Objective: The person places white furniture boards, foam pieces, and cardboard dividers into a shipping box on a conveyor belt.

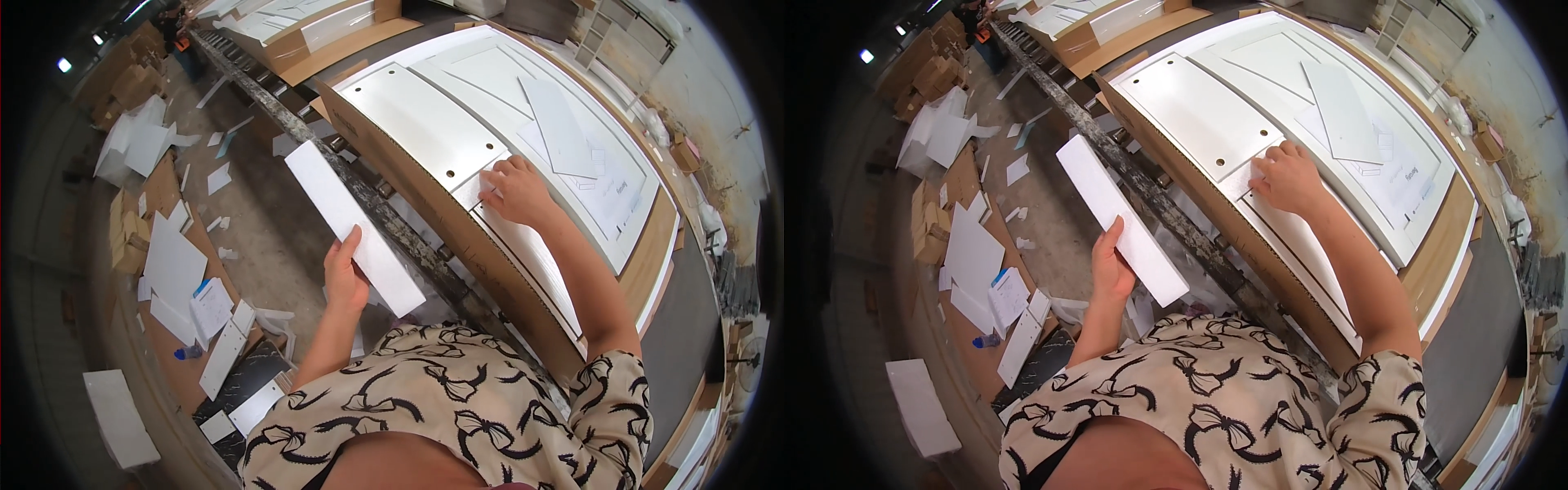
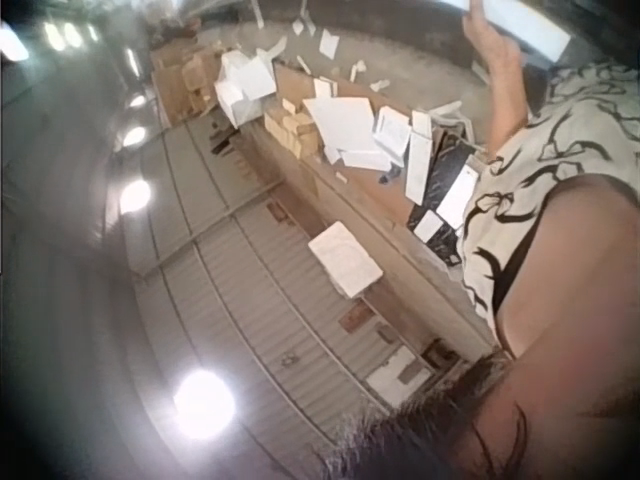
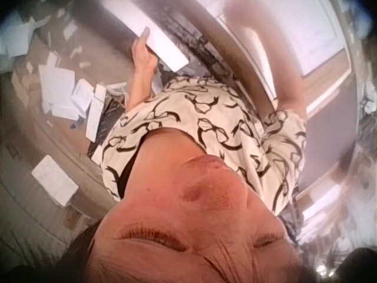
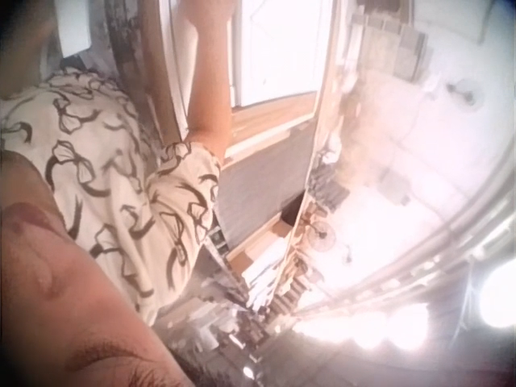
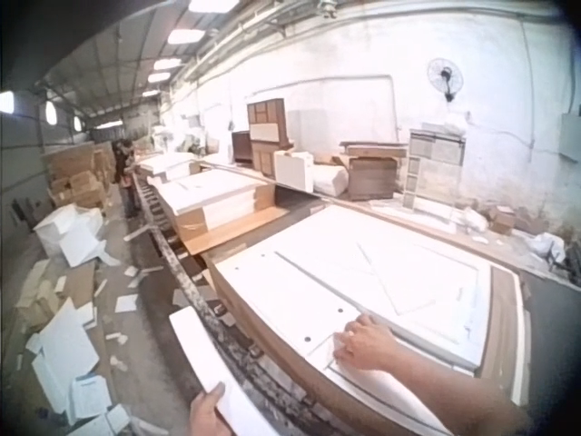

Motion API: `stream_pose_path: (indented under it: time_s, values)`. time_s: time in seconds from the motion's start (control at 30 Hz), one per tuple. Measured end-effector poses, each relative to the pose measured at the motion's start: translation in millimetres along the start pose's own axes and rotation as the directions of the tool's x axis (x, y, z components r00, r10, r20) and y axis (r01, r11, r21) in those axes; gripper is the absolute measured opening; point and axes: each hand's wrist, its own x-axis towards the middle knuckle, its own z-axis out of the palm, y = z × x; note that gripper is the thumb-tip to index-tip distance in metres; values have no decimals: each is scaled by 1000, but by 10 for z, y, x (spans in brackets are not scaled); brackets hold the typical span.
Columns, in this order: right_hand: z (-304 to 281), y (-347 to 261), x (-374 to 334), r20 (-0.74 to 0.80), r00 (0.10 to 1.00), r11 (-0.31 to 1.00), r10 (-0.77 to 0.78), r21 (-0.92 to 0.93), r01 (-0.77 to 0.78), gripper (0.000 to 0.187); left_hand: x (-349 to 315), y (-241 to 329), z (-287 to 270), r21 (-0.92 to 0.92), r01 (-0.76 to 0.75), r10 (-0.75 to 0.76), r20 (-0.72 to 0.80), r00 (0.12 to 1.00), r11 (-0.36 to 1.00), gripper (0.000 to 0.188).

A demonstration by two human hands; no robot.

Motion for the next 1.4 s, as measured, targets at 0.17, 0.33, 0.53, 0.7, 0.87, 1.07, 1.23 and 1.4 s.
stream_pose_path:
  time_s: [0.17,0.33,0.53,0.7,0.87,1.07,1.23,1.4]
  values:
    - [30,145,-49,19,1000,985,12,173,-15,33,-158,-22,218,28,-49,49,-5,999,998,29]
    - [-716,88,-66,-96,943,777,320,596,-203,39,-255,-51,1023,34,-65,57,187,981,997,34]
    - [-1271,-254,-538,-8,981,454,193,887,-82,33,-138,-480,1965,246,-215,70,491,868,945,42]
    - [-910,736,-1246,101,852,550,514,723,-418,28,433,-697,1927,495,-865,-183,846,501,-80,43]
    - [-688,844,-1490,27,929,810,370,480,-337,27,710,-655,1795,371,-741,-565,483,669,-560,41]
    - [-666,852,-1593,150,942,801,300,498,-334,29,720,-683,1615,355,-748,-528,542,654,-562,36]
    - [-425,804,-1436,73,957,915,281,282,-290,31,739,-655,1757,377,-731,-549,488,679,-570,44]
    - [-291,498,-1404,-145,934,937,327,177,-301,17,774,-558,1712,390,-728,-532,503,681,-563,45]
